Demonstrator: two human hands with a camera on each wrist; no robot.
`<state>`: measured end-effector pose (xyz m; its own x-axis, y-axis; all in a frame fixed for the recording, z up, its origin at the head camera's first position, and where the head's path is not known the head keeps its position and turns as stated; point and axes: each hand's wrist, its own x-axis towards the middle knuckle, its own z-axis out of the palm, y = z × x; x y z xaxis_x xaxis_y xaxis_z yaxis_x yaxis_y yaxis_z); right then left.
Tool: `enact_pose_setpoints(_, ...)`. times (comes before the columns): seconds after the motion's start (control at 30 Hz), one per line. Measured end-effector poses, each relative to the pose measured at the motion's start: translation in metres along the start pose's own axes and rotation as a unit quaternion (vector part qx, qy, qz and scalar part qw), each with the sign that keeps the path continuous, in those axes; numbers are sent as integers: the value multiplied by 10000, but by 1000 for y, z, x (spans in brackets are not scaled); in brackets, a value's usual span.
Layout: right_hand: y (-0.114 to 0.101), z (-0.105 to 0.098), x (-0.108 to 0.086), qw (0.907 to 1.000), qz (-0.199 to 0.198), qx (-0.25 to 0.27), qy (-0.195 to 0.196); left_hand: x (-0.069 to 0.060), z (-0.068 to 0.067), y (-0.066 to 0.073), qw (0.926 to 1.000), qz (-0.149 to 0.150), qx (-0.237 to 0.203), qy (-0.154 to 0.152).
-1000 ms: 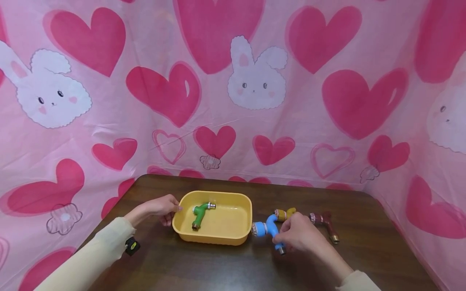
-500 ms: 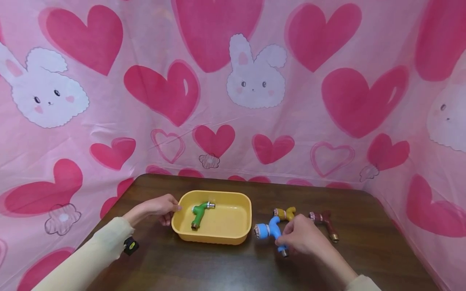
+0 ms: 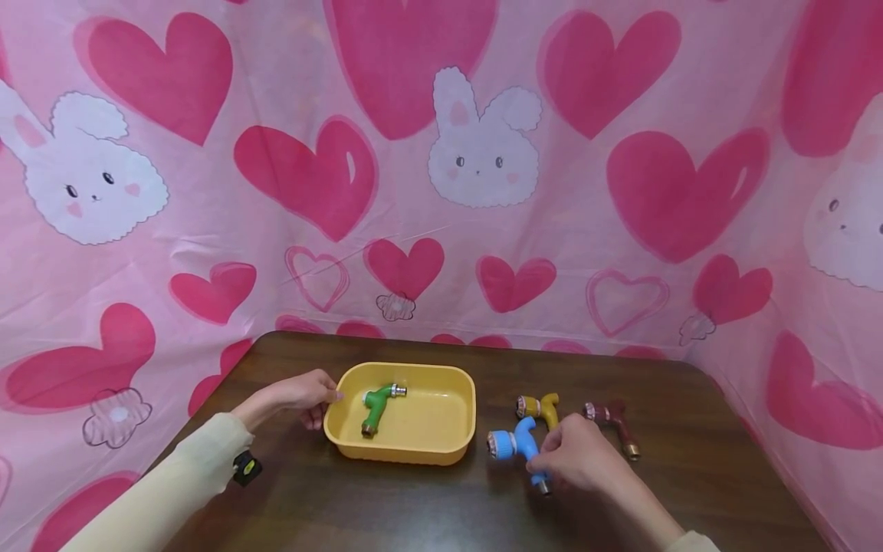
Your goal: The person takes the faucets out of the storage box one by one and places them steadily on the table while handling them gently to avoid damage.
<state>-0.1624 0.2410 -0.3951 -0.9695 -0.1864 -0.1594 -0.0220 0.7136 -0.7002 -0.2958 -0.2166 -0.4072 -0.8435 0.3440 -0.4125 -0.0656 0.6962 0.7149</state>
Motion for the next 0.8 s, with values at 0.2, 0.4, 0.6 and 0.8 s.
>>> enact_pose_setpoints(0.2,1,-1,-2,10000,69,-37,20,1,-1,0,10000,-23,-26,-24)
enact_pose_setpoints(0.4,4,0,-4,10000,49,18,6,-1,-1,1,10000,-4,-41,-35)
enact_pose_setpoints(0.6,8,2,-5,9998,116,156,-101,-1,-1,1,10000,9,-15,-7)
enact_pose_setpoints(0.8,9,2,-7,9998,75,111,-130,-1,0,2,10000,-20,19,16)
